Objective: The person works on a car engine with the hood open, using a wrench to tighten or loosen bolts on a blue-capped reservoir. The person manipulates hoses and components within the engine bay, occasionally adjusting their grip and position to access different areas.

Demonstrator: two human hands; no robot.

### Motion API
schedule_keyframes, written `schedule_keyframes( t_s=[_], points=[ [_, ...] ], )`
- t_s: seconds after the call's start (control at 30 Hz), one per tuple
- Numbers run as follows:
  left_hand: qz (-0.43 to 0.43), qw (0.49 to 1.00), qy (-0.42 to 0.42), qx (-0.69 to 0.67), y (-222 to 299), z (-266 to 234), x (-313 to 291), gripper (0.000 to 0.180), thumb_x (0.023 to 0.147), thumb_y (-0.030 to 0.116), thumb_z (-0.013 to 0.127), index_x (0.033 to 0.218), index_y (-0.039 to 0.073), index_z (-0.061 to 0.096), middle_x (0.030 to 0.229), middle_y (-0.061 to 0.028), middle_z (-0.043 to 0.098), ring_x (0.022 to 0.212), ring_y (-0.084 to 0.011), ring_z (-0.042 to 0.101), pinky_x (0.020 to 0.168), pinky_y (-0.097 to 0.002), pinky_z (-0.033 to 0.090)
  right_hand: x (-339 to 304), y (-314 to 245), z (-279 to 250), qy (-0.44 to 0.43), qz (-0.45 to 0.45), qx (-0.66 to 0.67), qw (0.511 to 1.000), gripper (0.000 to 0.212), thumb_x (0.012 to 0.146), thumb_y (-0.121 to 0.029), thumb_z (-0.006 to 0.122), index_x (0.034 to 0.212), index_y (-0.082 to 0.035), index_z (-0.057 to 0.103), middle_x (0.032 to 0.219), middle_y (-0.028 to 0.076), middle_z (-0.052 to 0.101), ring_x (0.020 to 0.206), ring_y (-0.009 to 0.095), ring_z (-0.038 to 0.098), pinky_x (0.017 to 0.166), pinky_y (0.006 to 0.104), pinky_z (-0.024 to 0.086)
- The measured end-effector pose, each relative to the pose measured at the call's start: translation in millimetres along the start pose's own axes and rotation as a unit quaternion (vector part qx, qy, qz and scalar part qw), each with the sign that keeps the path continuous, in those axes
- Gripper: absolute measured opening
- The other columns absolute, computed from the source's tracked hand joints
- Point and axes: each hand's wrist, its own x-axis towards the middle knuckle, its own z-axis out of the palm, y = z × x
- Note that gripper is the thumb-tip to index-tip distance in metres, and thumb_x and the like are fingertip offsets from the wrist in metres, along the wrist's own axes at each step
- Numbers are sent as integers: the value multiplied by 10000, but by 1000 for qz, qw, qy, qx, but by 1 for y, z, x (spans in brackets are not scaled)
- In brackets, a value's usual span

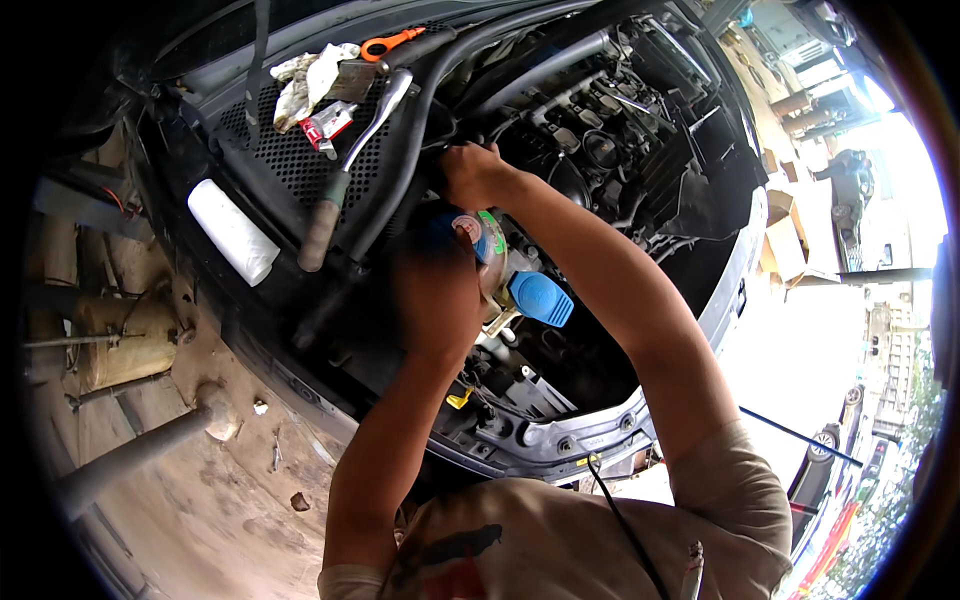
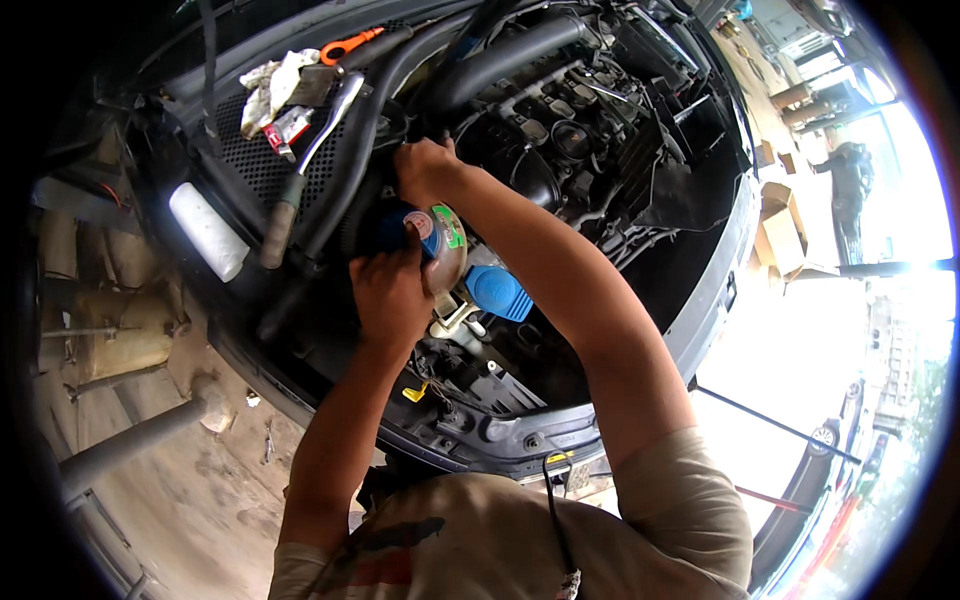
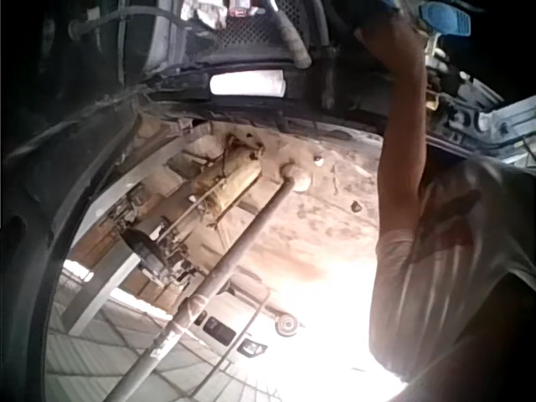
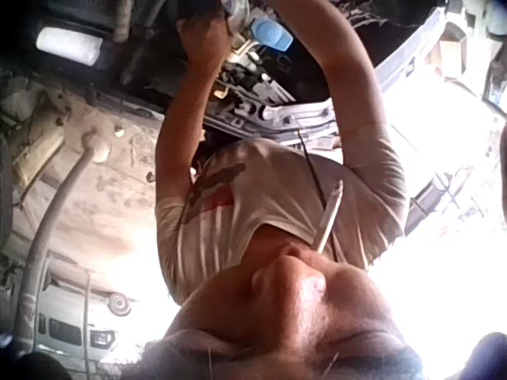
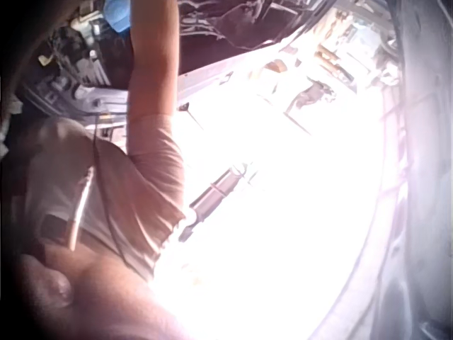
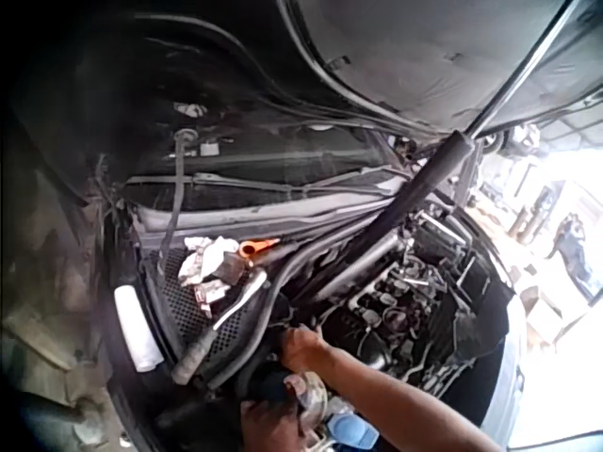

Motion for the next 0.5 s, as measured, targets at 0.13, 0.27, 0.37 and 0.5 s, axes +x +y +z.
schedule_keyframes(
  t_s=[0.13, 0.27, 0.37, 0.5],
  points=[
    [8, 1000, -7, 6, 2, -2, 3, 574, 784, 200, 745, 1301, 14, 579, 739, -92, 627, 728, -260, 605, 765, -415, 388, 16, -4, -6, -56, 69, 30, 996, 368, 733, -241, 649, 1048, -64, 716, 1195, 219, 657, 1193, 394, 571, 1027, 680, 351],
    [-3, 1000, -21, -8, 3, -5, 2, 559, 797, 206, 739, 1292, 3, 578, 748, -98, 637, 734, -265, 615, 772, -421, 391, 21, -8, 10, -13, 81, 14, 997, 376, 735, -224, 668, 1076, -74, 717, 1208, 185, 663, 1243, 367, 545, 1061, 644, 330],
    [-11, 999, -31, -27, 6, -8, 3, 561, 793, 210, 743, 1286, -1, 580, 742, -94, 637, 721, -262, 617, 771, -421, 394, 16, -13, -1, -21, 65, 7, 998, 357, 730, -182, 684, 1066, -66, 722, 1205, 165, 671, 1256, 351, 539, 1081, 597, 337],
    [-4, 1000, -18, -22, 5, -6, 1, 560, 778, 214, 752, 1271, 3, 588, 723, -85, 633, 707, -251, 621, 760, -422, 398, 8, -22, -22, -67, 74, 36, 994, 312, 727, -135, 686, 1019, -36, 732, 1180, 186, 680, 1222, 342, 582, 1093, 556, 355]
  ],
)
